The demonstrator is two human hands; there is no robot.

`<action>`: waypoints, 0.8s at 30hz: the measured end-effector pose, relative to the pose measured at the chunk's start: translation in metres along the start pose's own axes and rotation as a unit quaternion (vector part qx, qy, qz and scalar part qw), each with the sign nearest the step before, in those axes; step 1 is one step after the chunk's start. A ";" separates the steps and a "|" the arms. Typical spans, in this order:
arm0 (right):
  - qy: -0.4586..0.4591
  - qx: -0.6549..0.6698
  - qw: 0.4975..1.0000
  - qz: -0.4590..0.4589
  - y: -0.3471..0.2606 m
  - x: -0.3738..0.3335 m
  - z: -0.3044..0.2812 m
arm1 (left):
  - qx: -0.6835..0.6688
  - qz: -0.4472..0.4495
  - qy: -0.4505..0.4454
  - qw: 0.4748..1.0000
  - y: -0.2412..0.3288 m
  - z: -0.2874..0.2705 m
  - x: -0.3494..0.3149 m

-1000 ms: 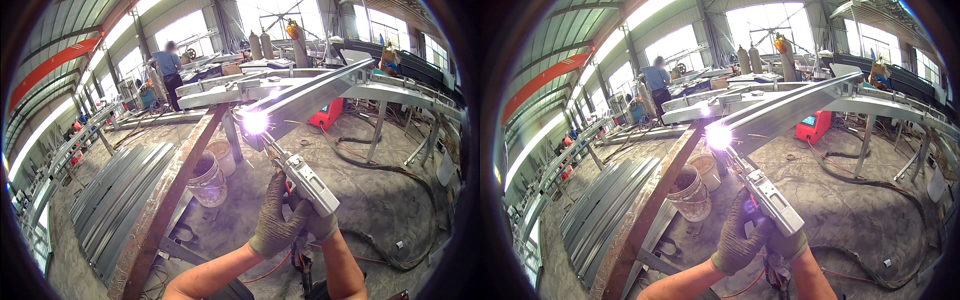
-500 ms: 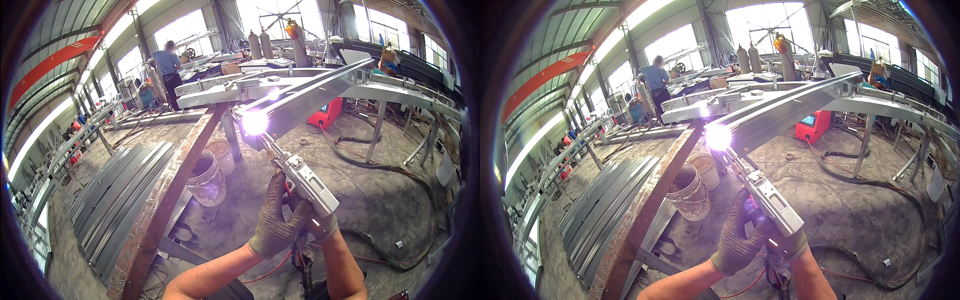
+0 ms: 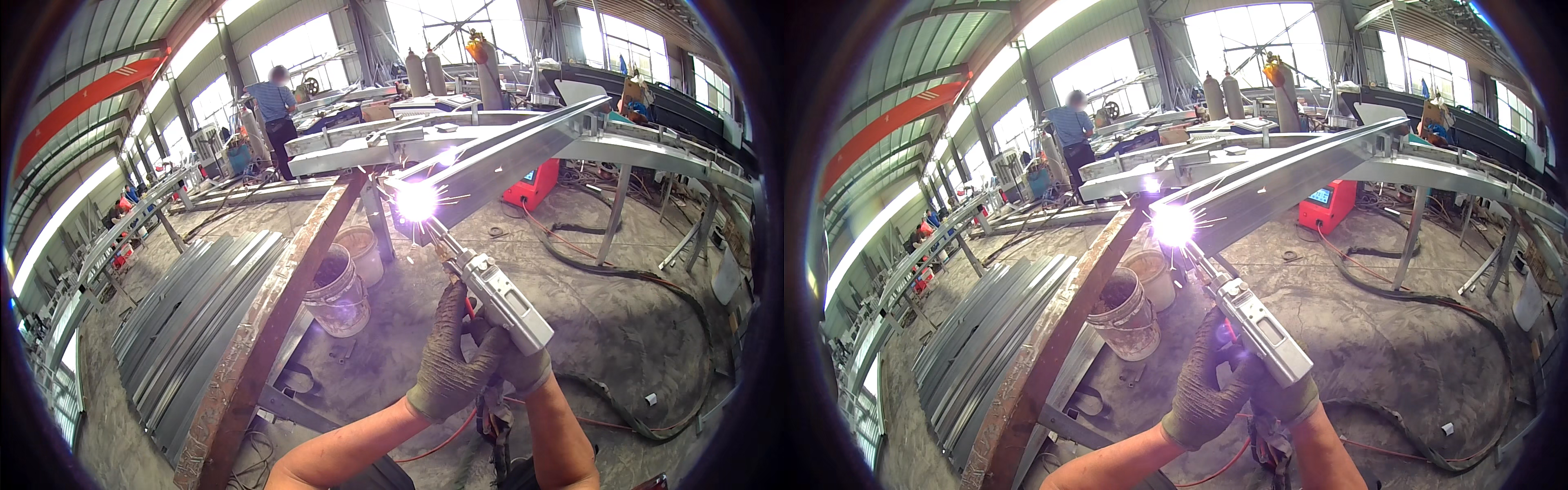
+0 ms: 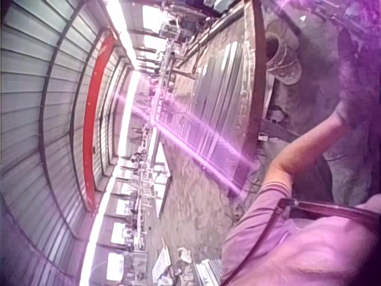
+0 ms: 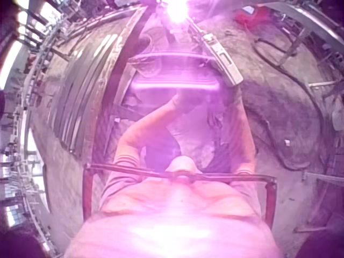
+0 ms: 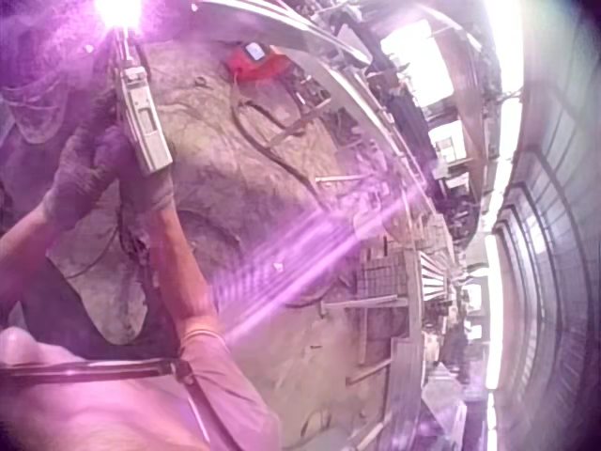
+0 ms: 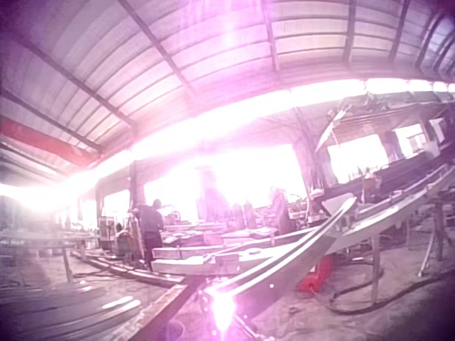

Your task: The person welds seams on rectangular aluminum frames using a handheld welding torch. They reposition the frames on a workbench and continue welding different joints, then move to a floor-level frame to weld its corners.

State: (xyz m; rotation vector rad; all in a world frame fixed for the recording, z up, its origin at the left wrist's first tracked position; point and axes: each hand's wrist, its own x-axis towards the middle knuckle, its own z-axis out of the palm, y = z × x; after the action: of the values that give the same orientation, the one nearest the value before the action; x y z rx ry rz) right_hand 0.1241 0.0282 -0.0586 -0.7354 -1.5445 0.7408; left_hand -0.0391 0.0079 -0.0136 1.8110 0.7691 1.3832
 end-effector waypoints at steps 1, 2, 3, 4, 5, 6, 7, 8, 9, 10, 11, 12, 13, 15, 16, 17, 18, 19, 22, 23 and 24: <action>-0.005 -0.002 1.000 -0.002 0.000 0.000 -0.001 | -0.001 0.002 -0.002 1.000 0.001 0.000 0.001; -0.009 -0.003 1.000 -0.005 0.000 0.000 -0.001 | -0.001 0.002 -0.002 1.000 0.002 0.000 0.000; -0.005 0.023 1.000 0.004 -0.001 0.000 -0.001 | -0.001 0.003 -0.001 1.000 0.002 0.000 0.000; -0.001 0.049 0.999 0.012 -0.003 -0.001 0.001 | 0.000 0.003 0.001 1.000 0.002 0.001 0.000; 0.004 0.075 0.997 0.021 -0.004 -0.001 0.002 | -0.002 0.004 0.001 1.000 0.002 0.001 0.000; 0.004 0.089 0.996 0.021 -0.004 -0.002 0.001 | -0.003 0.005 0.002 1.000 0.002 0.001 -0.001; 0.004 0.103 0.994 0.022 -0.005 -0.002 0.001 | -0.007 0.007 0.000 1.000 0.002 0.000 0.000; 0.004 0.115 0.993 0.028 -0.006 -0.002 0.001 | -0.008 0.010 0.000 1.000 0.002 0.000 0.000; 0.004 0.127 0.991 0.033 -0.006 -0.002 0.000 | -0.009 0.013 0.000 1.000 0.001 0.000 0.000; 0.004 0.139 0.989 0.044 -0.008 -0.002 0.001 | -0.007 0.017 0.001 1.000 -0.001 0.001 0.000; 0.005 0.138 0.989 0.046 -0.007 -0.002 0.001 | -0.004 0.021 0.003 1.000 -0.002 0.001 0.000; 0.005 0.137 0.989 0.049 -0.006 -0.003 0.001 | -0.005 0.021 0.003 1.000 -0.003 0.001 0.000; 0.006 0.122 0.992 0.043 0.000 -0.004 0.000 | -0.007 0.020 0.002 1.000 -0.003 0.001 0.000; 0.004 0.119 0.992 0.039 0.003 -0.006 -0.001 | -0.017 0.009 -0.004 1.000 -0.003 0.001 0.000; 0.001 0.132 0.991 0.039 0.002 -0.006 0.000 | -0.020 0.008 -0.003 1.000 -0.003 0.001 0.000; -0.003 0.144 0.989 0.039 0.002 -0.006 0.000 | -0.022 0.007 -0.001 1.000 -0.004 0.002 -0.001; -0.002 0.148 0.988 0.037 0.003 -0.007 0.000 | -0.025 0.005 0.000 1.000 -0.005 0.002 -0.001; 0.000 0.152 0.988 0.036 0.006 -0.007 0.000 | -0.016 0.009 -0.004 1.000 -0.007 0.002 0.000; -0.005 0.169 0.985 0.019 0.013 -0.008 0.000 | 0.002 0.035 -0.003 0.999 -0.007 0.001 0.000; -0.008 0.177 0.984 0.011 0.014 -0.008 0.000 | -0.002 0.033 -0.004 0.999 -0.005 0.001 0.001; -0.011 0.162 0.987 0.015 0.011 -0.007 0.000 | -0.004 0.026 -0.008 1.000 -0.005 0.001 0.001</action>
State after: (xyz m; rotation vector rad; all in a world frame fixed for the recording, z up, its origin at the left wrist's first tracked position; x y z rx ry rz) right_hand 0.1255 0.0287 -0.0718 -0.5091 -1.3900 0.9962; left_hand -0.0379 0.0112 -0.0176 1.8453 0.7109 1.4024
